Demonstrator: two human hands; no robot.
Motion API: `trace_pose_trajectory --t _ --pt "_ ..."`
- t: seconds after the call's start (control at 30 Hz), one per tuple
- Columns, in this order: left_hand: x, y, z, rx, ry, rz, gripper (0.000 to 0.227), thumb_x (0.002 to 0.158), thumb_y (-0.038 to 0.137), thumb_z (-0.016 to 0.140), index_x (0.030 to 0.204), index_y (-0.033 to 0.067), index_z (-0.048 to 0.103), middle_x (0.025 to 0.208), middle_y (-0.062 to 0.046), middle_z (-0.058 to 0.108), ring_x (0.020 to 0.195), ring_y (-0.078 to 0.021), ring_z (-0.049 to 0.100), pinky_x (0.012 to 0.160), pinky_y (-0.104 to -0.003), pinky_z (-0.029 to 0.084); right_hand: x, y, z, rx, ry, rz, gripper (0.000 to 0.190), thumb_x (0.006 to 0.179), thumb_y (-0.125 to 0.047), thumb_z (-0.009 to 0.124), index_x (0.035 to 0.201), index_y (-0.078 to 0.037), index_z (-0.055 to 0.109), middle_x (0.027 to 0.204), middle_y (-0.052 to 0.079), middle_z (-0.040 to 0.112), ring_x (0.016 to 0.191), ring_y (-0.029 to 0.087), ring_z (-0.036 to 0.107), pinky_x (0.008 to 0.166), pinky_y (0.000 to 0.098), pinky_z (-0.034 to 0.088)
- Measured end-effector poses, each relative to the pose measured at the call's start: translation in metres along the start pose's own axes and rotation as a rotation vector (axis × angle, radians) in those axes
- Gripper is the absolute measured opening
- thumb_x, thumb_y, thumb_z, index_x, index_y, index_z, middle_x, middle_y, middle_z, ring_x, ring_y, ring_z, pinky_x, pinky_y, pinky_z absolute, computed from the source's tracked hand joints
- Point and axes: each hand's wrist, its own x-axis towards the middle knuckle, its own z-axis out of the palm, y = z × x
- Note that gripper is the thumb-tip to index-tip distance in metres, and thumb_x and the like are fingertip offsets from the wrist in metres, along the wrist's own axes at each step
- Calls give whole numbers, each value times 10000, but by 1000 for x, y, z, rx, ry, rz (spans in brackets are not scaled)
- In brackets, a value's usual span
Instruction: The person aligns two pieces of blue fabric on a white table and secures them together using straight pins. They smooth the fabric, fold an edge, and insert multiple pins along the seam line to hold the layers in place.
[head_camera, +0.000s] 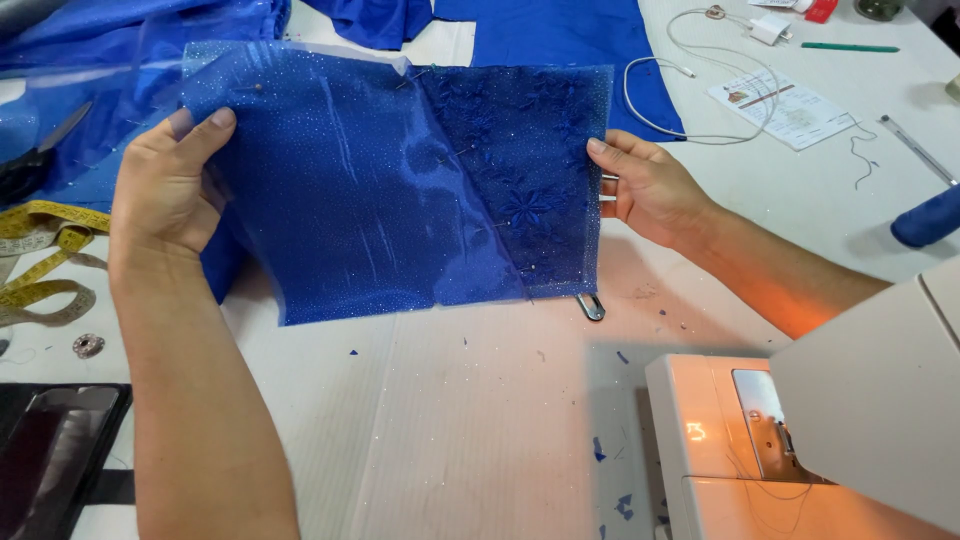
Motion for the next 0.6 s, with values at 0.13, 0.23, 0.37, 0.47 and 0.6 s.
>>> trace_pose_trajectory --t 0.13,0.23,0.37,0.47,0.6 --pt "-6 3 3 -43 -25 -2 310 847 211 788 1102 222 611 1004 112 711 898 -4 672 801 -175 546 0 0 0 1 -6 -4 139 988 -276 616 1071 -168 640 968 -14 677 799 173 656 696 342 591" --pt "-8 5 4 -43 -71 29 208 876 198 766 1047 216 649 1011 105 718 911 -7 682 838 -158 562 0 0 0 2 -10 -10 127 988 -274 621 1056 -169 641 953 -18 675 785 166 654 680 332 588" --pt "-12 9 5 -31 -79 16 183 887 199 749 1046 227 662 1026 102 727 932 -20 693 842 -172 569 2 2 -2 -3 -6 -5 151 984 -289 620 1083 -177 639 959 -24 678 779 164 653 667 324 573" --pt "-11 8 4 -29 -55 1 211 876 206 760 1047 231 639 1024 107 721 925 -14 685 835 -166 558 2 2 -2 8 -3 -5 140 985 -279 622 1082 -180 645 968 -28 684 773 155 648 653 312 568" --pt "-5 3 0 -36 -47 5 210 879 205 770 1012 246 614 991 120 704 886 -2 663 791 -168 524 3 3 -4 15 -14 -9 127 985 -283 626 1058 -180 636 943 -28 675 763 154 645 653 317 568"
